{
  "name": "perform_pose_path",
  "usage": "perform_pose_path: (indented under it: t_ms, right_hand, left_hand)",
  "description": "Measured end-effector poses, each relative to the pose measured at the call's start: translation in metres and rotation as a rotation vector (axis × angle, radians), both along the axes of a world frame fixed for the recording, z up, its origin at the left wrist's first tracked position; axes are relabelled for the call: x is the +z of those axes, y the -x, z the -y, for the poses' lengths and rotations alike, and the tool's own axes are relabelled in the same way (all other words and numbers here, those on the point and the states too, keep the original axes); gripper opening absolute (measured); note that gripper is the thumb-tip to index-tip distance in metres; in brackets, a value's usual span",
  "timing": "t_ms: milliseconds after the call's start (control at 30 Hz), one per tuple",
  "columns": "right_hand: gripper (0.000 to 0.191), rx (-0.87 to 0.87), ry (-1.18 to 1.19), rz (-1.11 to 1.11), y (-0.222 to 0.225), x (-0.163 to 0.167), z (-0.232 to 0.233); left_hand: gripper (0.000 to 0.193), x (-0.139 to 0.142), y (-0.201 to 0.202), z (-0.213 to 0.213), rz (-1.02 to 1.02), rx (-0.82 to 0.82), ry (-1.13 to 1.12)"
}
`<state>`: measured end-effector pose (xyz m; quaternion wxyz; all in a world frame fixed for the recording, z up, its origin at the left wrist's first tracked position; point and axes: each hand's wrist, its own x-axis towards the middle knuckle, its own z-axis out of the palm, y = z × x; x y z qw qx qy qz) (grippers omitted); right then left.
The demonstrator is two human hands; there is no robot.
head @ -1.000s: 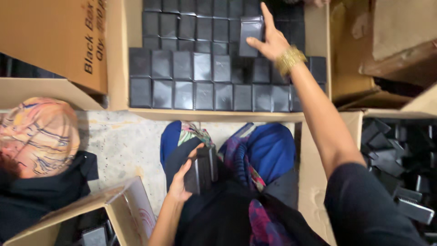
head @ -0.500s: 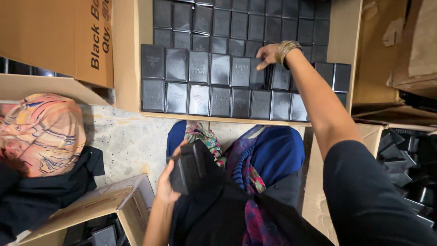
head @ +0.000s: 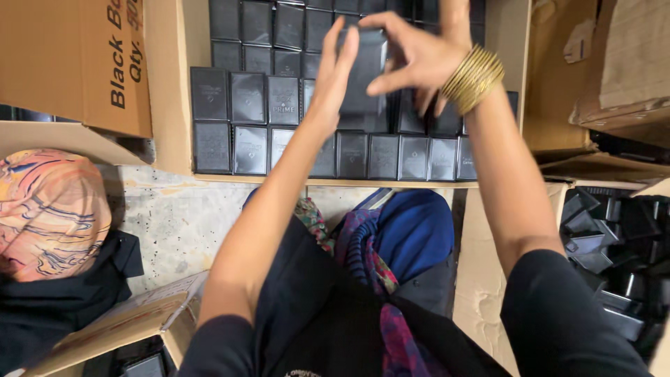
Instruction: The person sits on the floor and transfers small black rectangular boxes from a disorganized source box into a destination box, arranging them in neat rows. The person uses both hands to pick up the boxes and place them carefully into the target box.
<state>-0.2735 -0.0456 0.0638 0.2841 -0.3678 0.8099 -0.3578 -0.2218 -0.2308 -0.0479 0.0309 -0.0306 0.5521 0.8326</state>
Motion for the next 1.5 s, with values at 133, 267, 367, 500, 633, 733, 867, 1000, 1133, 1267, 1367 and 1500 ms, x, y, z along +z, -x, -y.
perform_pose_path:
  t_ms: [133, 267, 367, 500, 633, 733, 867, 1000, 1133, 1267, 1367, 1500]
  right_hand:
    - [0.09, -0.21, -0.219, 0.19, 0.044, -0.01, -0.01]
    - [0.091, -0.342, -0.272, 0.435, 0.068, -0.045, -0.017]
    - [0.086, -0.3, -0.374, 0.546, 0.068, -0.077, -0.018]
    - [0.087, -0.109, -0.493, 0.468, 0.065, -0.11, -0.015]
    - [0.093, 0.052, -0.433, 0.428, 0.065, -0.12, -0.014]
    - [0.095, 0.138, -0.308, 0.322, 0.064, -0.122, -0.018]
    - [0.095, 0.038, -0.269, 0.266, 0.047, -0.114, -0.023]
    - [0.083, -0.044, -0.278, 0.122, 0.029, -0.112, -0.031]
    - [0.055, -0.041, -0.146, -0.017, 0.03, -0.12, -0.046]
    - [0.04, -0.205, 0.039, 0.33, 0.044, -0.132, -0.063]
    - [0.035, -0.327, -0.131, 0.203, 0.046, -0.138, -0.069]
    - [0.038, -0.206, -0.299, 0.079, 0.031, -0.143, -0.064]
  left_hand:
    - [0.081, -0.015, 0.059, -0.009, -0.04, 0.005, 0.37]
    - [0.074, -0.023, 0.055, -0.006, -0.092, 0.071, 0.958]
    - [0.065, -0.033, 0.032, 0.01, -0.251, 0.082, 1.308]
    - [0.06, -0.044, 0.016, 0.029, -0.201, -0.264, 1.57]
    - [0.05, -0.055, 0.017, 0.031, -0.354, -0.166, 1.546]
    - [0.044, -0.062, 0.018, 0.03, -0.423, -0.125, 1.519]
    - [0.04, -0.07, 0.016, 0.031, -0.526, -0.056, 1.485]
    - [0.036, -0.076, 0.016, 0.026, -0.521, -0.144, 1.497]
    - [0.036, -0.082, 0.015, 0.02, -0.492, -0.16, 1.492]
    - [0.037, -0.084, 0.014, 0.02, -0.54, -0.107, 1.498]
    - [0.039, -0.081, 0.012, 0.02, -0.546, -0.083, 1.477]
    - [0.045, -0.077, 0.009, 0.028, -0.587, 0.042, 1.514]
